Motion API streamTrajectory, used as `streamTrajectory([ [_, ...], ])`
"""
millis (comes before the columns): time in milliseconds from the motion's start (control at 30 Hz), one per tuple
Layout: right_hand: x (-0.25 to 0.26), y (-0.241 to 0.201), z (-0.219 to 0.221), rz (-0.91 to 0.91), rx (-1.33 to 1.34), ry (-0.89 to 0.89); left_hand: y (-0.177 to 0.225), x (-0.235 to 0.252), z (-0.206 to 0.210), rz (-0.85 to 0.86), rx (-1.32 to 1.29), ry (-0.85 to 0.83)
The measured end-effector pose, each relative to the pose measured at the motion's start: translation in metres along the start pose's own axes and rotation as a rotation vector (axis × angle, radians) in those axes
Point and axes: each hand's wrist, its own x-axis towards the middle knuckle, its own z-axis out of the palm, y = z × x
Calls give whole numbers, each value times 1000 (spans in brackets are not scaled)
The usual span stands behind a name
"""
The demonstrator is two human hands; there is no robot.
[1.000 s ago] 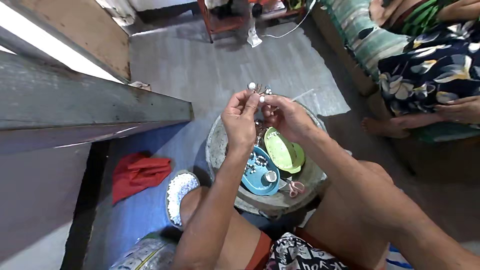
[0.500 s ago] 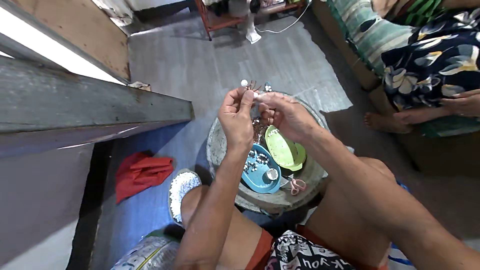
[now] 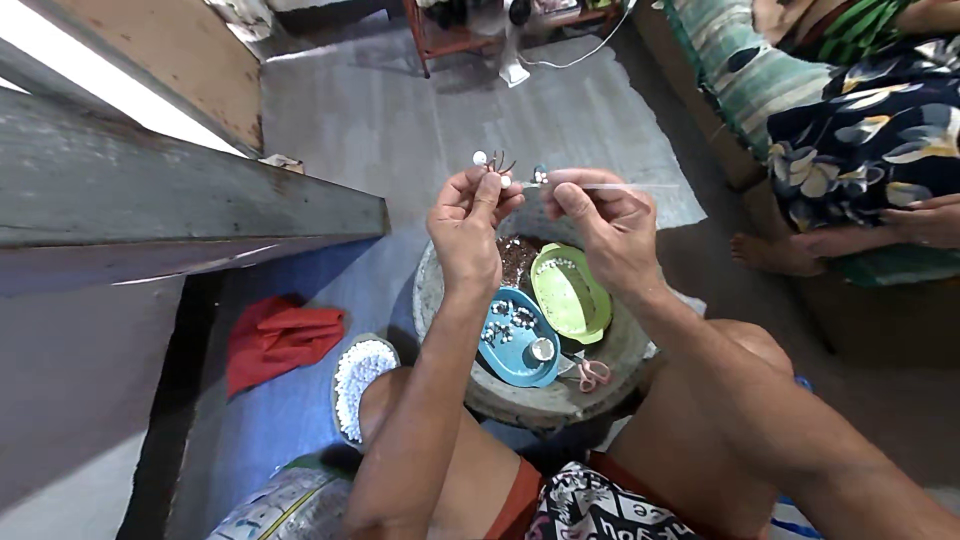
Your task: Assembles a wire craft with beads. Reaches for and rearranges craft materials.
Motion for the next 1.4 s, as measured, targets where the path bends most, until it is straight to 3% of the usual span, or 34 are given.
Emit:
streamTrajectory([
  [667, -2, 5, 2, -135, -178, 14, -5, -15, 0, 68, 118, -106],
  [1133, -3, 8, 9, -77, -30, 40, -7, -18, 3, 100, 174, -110],
  [1400, -4, 30, 17, -12, 58, 169, -19, -13, 3, 161, 251, -52],
])
